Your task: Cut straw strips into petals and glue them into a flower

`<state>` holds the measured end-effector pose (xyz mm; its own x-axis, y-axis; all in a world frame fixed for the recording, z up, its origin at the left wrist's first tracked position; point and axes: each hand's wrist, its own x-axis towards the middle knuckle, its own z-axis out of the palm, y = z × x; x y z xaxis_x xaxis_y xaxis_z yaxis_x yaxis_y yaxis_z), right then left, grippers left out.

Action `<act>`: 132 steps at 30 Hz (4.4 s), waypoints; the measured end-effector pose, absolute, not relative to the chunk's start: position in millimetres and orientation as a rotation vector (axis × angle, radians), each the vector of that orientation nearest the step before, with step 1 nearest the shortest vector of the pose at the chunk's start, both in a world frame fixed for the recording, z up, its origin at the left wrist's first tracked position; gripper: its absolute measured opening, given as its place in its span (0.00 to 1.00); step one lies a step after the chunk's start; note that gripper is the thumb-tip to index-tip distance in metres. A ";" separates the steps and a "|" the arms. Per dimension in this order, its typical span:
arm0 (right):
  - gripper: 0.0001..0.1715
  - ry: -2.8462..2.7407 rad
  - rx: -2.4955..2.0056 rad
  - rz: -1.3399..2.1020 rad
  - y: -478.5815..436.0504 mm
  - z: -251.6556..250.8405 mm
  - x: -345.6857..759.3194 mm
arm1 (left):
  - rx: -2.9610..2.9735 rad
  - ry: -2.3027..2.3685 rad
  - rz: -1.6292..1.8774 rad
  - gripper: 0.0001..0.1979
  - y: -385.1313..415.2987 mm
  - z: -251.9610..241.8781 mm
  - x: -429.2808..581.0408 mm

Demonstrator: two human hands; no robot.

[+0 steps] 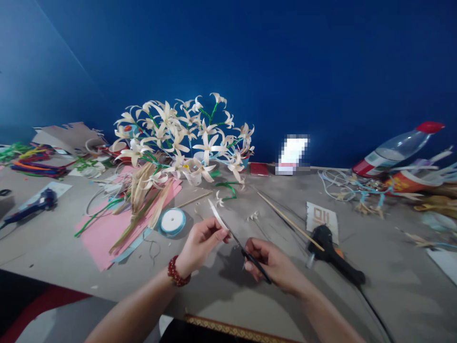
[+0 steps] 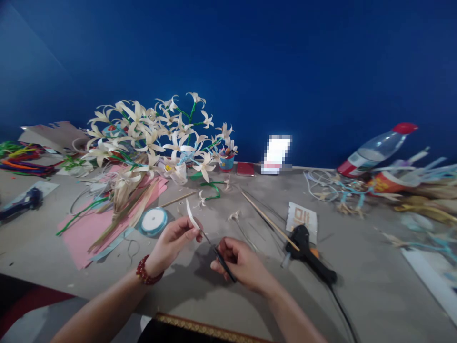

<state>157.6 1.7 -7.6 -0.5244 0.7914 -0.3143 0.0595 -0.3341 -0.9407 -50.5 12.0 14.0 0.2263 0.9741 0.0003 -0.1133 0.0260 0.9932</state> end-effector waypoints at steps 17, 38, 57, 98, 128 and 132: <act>0.28 -1.526 -1.184 1.839 4.2 -9.4 156.8 | 1.225 0.973 1.091 0.11 12.1 13.5 -51.7; 0.28 -1.455 -1.091 1.629 -20.5 -22.7 122.1 | 0.642 0.849 1.437 0.03 5.1 -2.6 -28.7; 0.26 -1.491 -1.243 1.571 -20.9 -24.0 116.2 | 0.501 0.835 1.444 0.04 3.6 -1.6 -21.6; 0.28 -1.374 -1.072 1.636 -21.6 -22.0 115.2 | 0.403 0.757 1.392 0.05 4.4 1.6 -20.9; 0.33 -1.535 -1.072 1.862 -3.4 -2.9 152.4 | 1.404 1.007 1.180 0.13 10.2 4.3 -50.7; 0.34 -1.535 -1.090 1.861 -4.5 -4.5 151.4 | 1.459 0.999 1.146 0.14 10.8 3.2 -51.9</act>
